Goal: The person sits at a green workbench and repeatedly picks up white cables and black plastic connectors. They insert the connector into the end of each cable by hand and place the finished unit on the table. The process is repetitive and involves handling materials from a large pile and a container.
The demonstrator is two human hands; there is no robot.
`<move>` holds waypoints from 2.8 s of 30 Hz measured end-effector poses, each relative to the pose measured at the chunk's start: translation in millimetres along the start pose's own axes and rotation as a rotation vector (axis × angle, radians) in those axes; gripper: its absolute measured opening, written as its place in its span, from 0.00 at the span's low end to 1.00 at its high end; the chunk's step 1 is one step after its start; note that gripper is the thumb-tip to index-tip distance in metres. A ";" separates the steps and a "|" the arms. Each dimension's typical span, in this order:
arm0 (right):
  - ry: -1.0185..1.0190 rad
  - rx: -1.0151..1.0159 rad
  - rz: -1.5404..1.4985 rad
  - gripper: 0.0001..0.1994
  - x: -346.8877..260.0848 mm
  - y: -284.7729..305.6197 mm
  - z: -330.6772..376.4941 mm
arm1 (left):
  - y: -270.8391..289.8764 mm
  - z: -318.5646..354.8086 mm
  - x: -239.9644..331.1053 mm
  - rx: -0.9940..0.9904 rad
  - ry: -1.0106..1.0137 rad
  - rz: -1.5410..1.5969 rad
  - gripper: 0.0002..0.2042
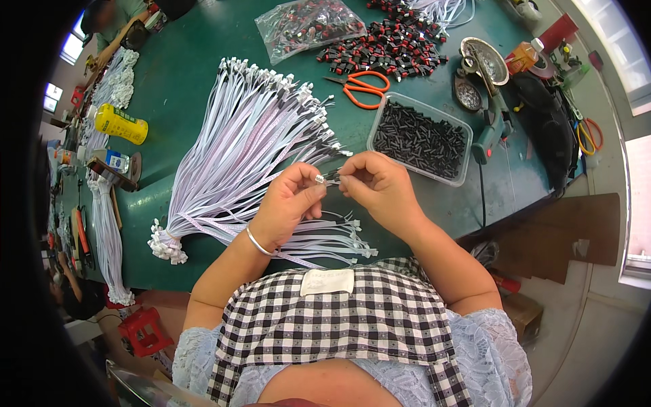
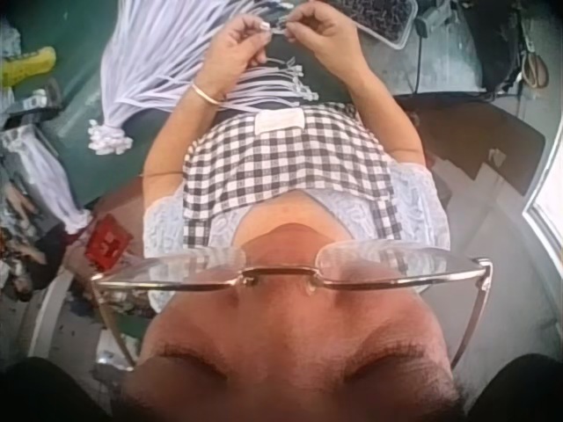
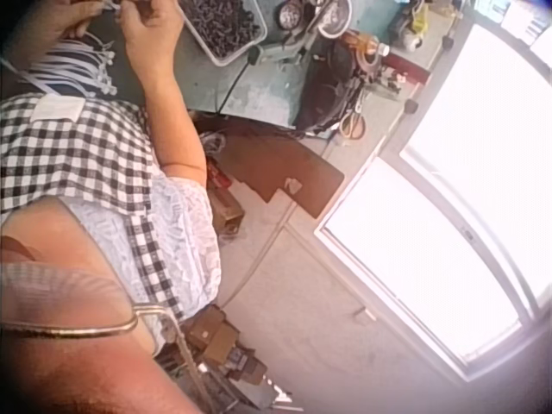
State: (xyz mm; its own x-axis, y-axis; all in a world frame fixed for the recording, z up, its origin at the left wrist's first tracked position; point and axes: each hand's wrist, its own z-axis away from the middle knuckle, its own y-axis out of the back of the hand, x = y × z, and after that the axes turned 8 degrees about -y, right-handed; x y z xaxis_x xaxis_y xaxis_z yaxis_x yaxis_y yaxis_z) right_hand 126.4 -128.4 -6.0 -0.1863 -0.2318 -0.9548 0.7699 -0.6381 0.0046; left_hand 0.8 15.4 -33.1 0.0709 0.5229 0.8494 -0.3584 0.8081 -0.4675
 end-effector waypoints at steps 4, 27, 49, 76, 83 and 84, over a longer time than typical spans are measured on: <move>0.007 0.022 0.032 0.03 0.6 -1.2 -1.0 | -0.3 -0.7 -0.8 -0.008 -0.006 0.003 0.06; 0.251 0.037 0.339 0.06 2.3 2.0 -2.2 | -1.2 -0.8 -1.1 -0.006 -0.003 0.016 0.06; 0.345 -0.085 0.437 0.07 6.4 6.0 -2.8 | -1.3 -0.9 -2.7 -0.016 -0.020 -0.006 0.06; 0.222 -0.045 0.490 0.16 2.3 4.9 -7.6 | -8.3 -9.8 8.1 0.106 -0.258 -0.566 0.11; 0.277 0.023 0.653 0.09 6.6 27.5 16.3 | -5.4 -14.1 15.3 0.050 -0.578 -1.167 0.08; 0.292 0.006 0.693 0.08 8.0 30.5 21.2 | -5.1 -12.6 18.2 0.045 -0.593 -1.191 0.08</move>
State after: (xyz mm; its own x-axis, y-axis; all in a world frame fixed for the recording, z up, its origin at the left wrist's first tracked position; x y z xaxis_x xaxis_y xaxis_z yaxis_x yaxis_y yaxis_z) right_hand 135.4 -165.3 -7.2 0.5096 -0.3782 -0.7728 0.6488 -0.4211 0.6339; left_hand 15.7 24.2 -18.4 -0.0487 -0.6983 0.7141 -0.3917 0.6711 0.6295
